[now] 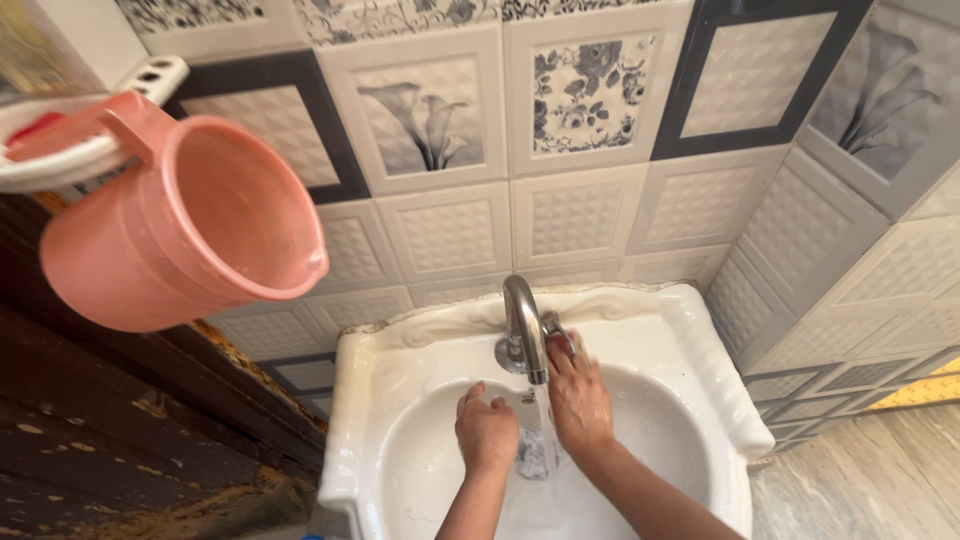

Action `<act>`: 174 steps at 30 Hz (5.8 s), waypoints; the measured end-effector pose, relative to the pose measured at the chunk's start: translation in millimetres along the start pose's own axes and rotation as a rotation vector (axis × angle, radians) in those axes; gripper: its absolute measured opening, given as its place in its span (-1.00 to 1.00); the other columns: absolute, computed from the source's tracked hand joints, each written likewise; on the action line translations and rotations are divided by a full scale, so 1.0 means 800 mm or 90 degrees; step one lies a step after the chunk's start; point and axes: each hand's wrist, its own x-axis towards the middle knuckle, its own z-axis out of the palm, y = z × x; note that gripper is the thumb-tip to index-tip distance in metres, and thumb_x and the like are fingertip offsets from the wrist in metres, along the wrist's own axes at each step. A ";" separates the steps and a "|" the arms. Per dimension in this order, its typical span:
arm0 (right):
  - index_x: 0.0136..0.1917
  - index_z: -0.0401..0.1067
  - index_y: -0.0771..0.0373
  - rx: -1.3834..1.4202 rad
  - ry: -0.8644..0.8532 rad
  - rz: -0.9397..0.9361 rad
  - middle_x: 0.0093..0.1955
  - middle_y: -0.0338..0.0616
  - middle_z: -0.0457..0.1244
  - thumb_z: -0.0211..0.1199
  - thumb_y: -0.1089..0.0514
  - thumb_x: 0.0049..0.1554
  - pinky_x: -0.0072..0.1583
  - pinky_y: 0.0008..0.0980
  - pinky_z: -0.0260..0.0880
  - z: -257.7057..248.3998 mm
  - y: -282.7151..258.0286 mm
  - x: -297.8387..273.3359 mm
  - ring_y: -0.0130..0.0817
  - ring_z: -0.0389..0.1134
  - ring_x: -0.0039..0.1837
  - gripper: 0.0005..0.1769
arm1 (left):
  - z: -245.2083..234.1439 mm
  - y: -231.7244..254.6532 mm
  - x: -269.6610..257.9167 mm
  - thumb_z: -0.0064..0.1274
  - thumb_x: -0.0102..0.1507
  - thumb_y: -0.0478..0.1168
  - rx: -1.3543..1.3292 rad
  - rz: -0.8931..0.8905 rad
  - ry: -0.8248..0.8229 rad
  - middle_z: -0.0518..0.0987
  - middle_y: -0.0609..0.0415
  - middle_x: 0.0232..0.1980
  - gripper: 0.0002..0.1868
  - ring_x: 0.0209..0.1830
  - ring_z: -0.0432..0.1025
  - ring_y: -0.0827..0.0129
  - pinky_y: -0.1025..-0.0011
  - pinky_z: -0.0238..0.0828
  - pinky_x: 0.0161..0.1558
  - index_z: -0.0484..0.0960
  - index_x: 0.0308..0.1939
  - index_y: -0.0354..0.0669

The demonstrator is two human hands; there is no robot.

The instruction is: The person wipes the base and bowl of a pedestal sink with a cloth and rinses it with water.

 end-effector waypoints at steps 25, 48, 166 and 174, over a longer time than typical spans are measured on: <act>0.19 0.37 0.29 1.335 0.033 1.015 0.11 0.14 0.36 -0.16 0.21 0.22 0.17 0.15 0.47 0.028 -0.074 -0.127 0.01 0.43 0.10 -0.64 | -0.030 -0.036 -0.009 -0.09 0.39 0.08 -0.146 -0.173 -0.342 0.70 0.06 -0.21 -0.53 -0.26 0.58 0.37 0.38 0.50 -0.22 0.70 -0.06 -0.27; -0.02 0.44 0.32 1.288 0.342 1.090 -0.10 -0.02 0.31 -0.20 -0.34 0.32 0.05 -0.14 0.39 -0.014 -0.144 -0.080 -0.16 0.34 -0.06 -0.30 | -0.065 -0.080 0.053 -0.11 0.35 0.06 -0.135 -0.148 -0.632 0.67 0.13 -0.06 -0.57 -0.23 0.54 0.41 0.37 0.46 -0.11 0.65 0.12 -0.07; 0.16 0.42 0.25 1.141 0.315 1.026 0.02 -0.01 0.33 0.01 -0.25 0.26 0.07 -0.10 0.37 0.040 -0.129 -0.111 -0.19 0.34 -0.02 -0.46 | -0.068 0.036 -0.037 0.05 0.25 -0.04 0.228 0.358 -0.372 0.66 -0.04 -0.12 -0.75 -0.10 0.57 0.03 0.06 0.52 -0.03 0.70 -0.26 -0.10; 0.07 0.37 0.32 1.426 0.361 0.919 -0.04 -0.01 0.34 0.09 0.01 0.22 0.05 -0.13 0.47 0.076 -0.103 -0.131 -0.19 0.38 -0.04 -0.67 | -0.074 0.071 -0.044 -0.01 0.36 0.02 0.186 0.400 -0.489 0.59 -0.13 -0.02 -0.66 -0.02 0.51 -0.03 0.02 0.43 0.08 0.70 -0.22 -0.14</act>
